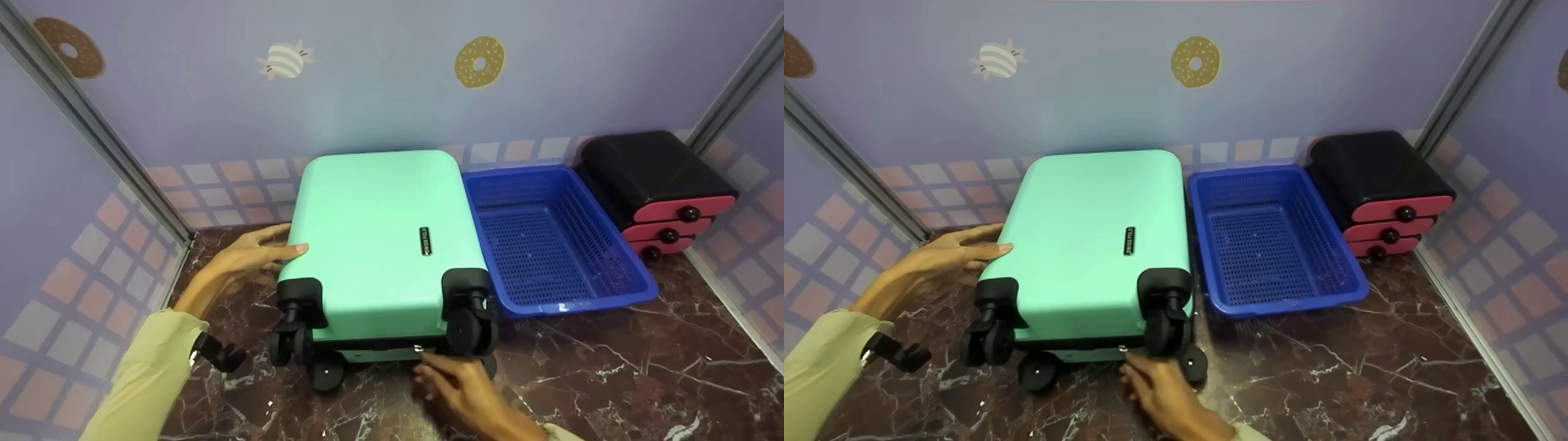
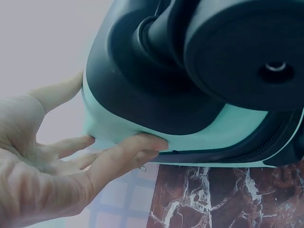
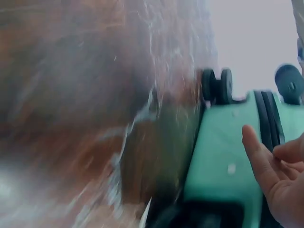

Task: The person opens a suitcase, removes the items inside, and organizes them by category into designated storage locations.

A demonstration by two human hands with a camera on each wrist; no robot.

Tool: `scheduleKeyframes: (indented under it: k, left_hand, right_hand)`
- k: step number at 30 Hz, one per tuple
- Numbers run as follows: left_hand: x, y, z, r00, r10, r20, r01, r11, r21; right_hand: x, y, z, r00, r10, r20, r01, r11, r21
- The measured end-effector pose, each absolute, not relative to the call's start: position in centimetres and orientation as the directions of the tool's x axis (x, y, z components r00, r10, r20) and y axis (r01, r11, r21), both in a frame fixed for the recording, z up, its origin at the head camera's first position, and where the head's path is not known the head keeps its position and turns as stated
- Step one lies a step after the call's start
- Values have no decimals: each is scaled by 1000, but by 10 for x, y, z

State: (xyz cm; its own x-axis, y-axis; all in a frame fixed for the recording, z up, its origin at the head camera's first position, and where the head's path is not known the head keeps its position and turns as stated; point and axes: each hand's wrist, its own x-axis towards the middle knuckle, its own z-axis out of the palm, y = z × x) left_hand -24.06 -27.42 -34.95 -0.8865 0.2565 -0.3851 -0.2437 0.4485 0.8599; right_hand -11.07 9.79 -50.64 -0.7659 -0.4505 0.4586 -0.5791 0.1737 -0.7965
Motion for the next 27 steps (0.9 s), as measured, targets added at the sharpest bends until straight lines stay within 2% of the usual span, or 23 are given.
scheduleKeyframes:
  k: [10,17,27]
  left_hand:
    - [-242,-278,-353,-890,246,-383,-242,458,855]
    - [-237,-284,-354,-880,265,-393,-249,447,859]
    - [-239,-274,-356,-889,267,-371,-236,428,872]
  right_hand:
    - [-118,38,-497,-727,-593,346,-553,208,-807]
    - [-121,-1,-495,-690,-665,285,-520,181,-835]
    - [-126,-28,-490,-689,-683,244,-515,225,-827]
